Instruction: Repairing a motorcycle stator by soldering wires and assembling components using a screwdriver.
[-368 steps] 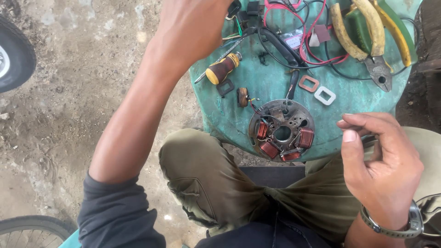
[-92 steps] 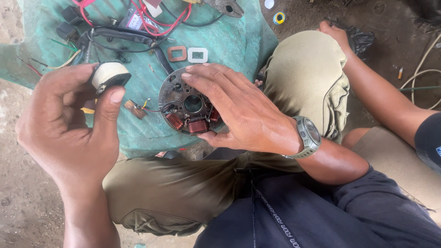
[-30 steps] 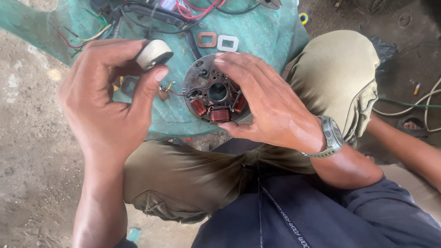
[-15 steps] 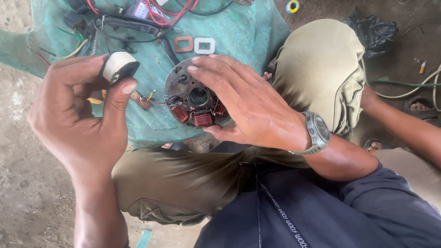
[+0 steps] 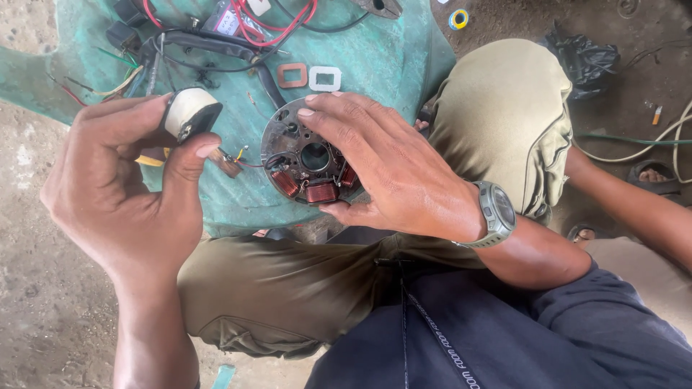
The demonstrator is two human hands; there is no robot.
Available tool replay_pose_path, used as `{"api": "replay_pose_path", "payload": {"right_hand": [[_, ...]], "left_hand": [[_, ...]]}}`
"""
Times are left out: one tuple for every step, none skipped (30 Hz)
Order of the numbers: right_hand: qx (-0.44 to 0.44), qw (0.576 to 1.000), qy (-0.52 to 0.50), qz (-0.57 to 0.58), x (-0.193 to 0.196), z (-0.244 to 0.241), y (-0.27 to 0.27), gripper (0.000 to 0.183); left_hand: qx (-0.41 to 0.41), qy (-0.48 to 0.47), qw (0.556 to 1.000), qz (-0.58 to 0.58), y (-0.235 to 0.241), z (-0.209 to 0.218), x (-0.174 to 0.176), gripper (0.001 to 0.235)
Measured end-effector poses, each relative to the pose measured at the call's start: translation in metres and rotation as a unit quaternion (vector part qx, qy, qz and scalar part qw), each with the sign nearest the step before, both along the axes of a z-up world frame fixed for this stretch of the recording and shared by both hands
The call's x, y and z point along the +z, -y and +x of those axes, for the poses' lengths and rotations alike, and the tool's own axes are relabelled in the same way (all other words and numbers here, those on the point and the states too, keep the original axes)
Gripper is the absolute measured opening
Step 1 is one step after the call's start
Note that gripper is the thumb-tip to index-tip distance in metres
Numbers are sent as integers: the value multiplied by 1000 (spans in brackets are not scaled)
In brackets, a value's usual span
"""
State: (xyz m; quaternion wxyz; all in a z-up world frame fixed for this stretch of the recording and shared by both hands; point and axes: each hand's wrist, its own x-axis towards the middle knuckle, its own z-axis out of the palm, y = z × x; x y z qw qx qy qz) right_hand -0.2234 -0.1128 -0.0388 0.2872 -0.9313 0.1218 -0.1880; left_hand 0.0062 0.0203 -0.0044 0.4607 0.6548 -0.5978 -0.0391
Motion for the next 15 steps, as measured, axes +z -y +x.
{"api": "replay_pose_path", "payload": {"right_hand": [[-1, 1000, 0, 0, 0, 0, 0, 89], [-2, 1000, -2, 1, -1, 0, 0, 88], [-4, 1000, -4, 2, -1, 0, 0, 88], [-4, 1000, -5, 2, -1, 0, 0, 88], [-3, 1000, -5, 1, -1, 0, 0, 88], [-3, 1000, -6, -1, -1, 0, 0, 88], [-2, 1000, -7, 0, -1, 0, 0, 88], [-2, 1000, -5, 0, -1, 0, -1, 89], [-3, 1000, -3, -1, -1, 0, 0, 90], [-3, 1000, -3, -2, -1, 0, 0, 90], [-2, 1000, -6, 1, -1, 0, 0, 90], [-2, 1000, -9, 3, -1, 0, 0, 91], [-2, 1000, -9, 4, -1, 0, 0, 91], [-1, 1000, -9, 4, 0, 0, 0, 90], [-1, 1000, -10, 5, 0, 0, 0, 90]], "left_hand": [[-1, 0, 1000, 0, 0, 0, 0, 33], [1, -3, 1000, -1, 0, 1, -1, 33], [2, -7, 1000, 0, -1, 1, -1, 33], [2, -7, 1000, 0, -1, 0, -1, 33], [7, -4, 1000, 4, -1, -1, 0, 33], [13, -1, 1000, 8, -1, -1, 1, 33], [13, -2, 1000, 9, -2, -1, 0, 33], [12, -3, 1000, 8, -2, -1, 0, 32], [11, -4, 1000, 7, -2, 0, 0, 31], [11, -4, 1000, 7, -2, -1, 0, 31], [15, 5, 1000, 6, -1, -2, 1, 34], [19, 15, 1000, 6, 0, -3, 2, 37], [18, 14, 1000, 6, 0, -3, 2, 37], [14, 9, 1000, 4, 0, -4, 3, 37], [10, 3, 1000, 1, 0, -4, 4, 37]]}}
